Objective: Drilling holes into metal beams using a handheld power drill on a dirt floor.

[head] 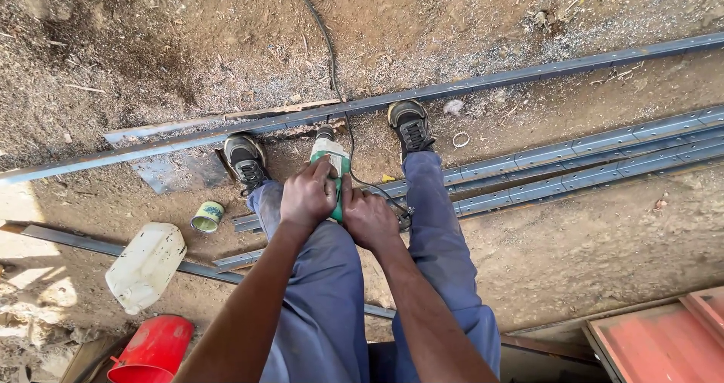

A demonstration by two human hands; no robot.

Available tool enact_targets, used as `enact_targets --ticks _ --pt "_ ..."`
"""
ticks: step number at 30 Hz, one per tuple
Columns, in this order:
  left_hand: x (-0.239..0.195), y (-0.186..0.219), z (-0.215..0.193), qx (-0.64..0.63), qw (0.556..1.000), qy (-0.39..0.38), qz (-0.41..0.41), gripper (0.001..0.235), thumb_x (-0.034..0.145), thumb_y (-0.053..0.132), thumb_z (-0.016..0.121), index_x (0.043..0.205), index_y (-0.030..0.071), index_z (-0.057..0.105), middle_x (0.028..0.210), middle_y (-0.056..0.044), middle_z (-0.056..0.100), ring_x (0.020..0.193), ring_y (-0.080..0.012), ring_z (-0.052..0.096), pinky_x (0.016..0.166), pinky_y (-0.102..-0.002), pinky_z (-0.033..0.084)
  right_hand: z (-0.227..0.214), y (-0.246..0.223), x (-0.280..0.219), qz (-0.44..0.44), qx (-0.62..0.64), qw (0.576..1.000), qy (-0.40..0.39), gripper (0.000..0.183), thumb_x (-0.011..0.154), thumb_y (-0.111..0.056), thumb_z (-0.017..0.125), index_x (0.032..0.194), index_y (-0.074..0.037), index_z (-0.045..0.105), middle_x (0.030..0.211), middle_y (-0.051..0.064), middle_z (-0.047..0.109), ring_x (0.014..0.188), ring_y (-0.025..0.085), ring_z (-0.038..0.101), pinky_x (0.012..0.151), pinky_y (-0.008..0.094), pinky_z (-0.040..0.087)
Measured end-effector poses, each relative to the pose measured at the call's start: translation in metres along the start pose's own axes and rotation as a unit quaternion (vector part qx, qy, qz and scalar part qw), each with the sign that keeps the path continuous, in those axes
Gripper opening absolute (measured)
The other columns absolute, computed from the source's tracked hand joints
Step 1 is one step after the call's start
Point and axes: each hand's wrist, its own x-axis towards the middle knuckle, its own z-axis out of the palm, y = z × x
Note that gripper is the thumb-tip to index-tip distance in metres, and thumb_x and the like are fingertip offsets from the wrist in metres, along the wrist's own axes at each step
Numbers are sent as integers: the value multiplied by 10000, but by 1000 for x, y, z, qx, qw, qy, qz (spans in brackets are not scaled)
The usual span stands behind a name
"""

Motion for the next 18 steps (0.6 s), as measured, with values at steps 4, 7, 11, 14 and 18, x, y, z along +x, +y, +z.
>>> enact_targets --ticks 4,7,11,14,18 --pt "-1 -1 2 3 1000 0 -2 100 831 193 541 831 282 586 1066 -16 773 842 -288 748 648 -406 613 7 1 1 1 -1 1000 -12 597 877 -31 446 1438 174 426 834 196 704 760 380 756 632 485 619" --pt "1 1 -3 -1 1000 -15 -6 95 831 190 534 813 272 579 1071 -24 773 846 -301 747 646 -416 612 11 2 -1 0 -14 1000 0 594 870 -53 450 1422 168 448 813 182 703 737 362 757 621 466 615" --pt "-1 -2 1 -5 1000 -15 -12 97 826 188 536 811 275 577 1069 -22 774 843 -301 747 646 -421 612 8 3 1 -4 -20 1000 3 597 865 -60 455 1419 161 460 802 172 705 725 353 758 610 459 613" --pt "-1 -2 1 -7 1000 -16 -15 97 829 190 536 809 276 576 1072 -20 774 845 -301 747 647 -423 612 8 2 1 -6 -24 1000 4 596 863 -63 458 1417 158 467 800 167 704 720 347 758 603 454 612" --pt "4 3 -6 -6 1000 -10 -18 104 825 188 535 804 282 573 1028 -23 775 805 -311 742 635 -432 609 6 3 1 -5 -18 1000 6 595 859 -51 469 1412 167 467 804 179 705 726 355 757 605 455 611"
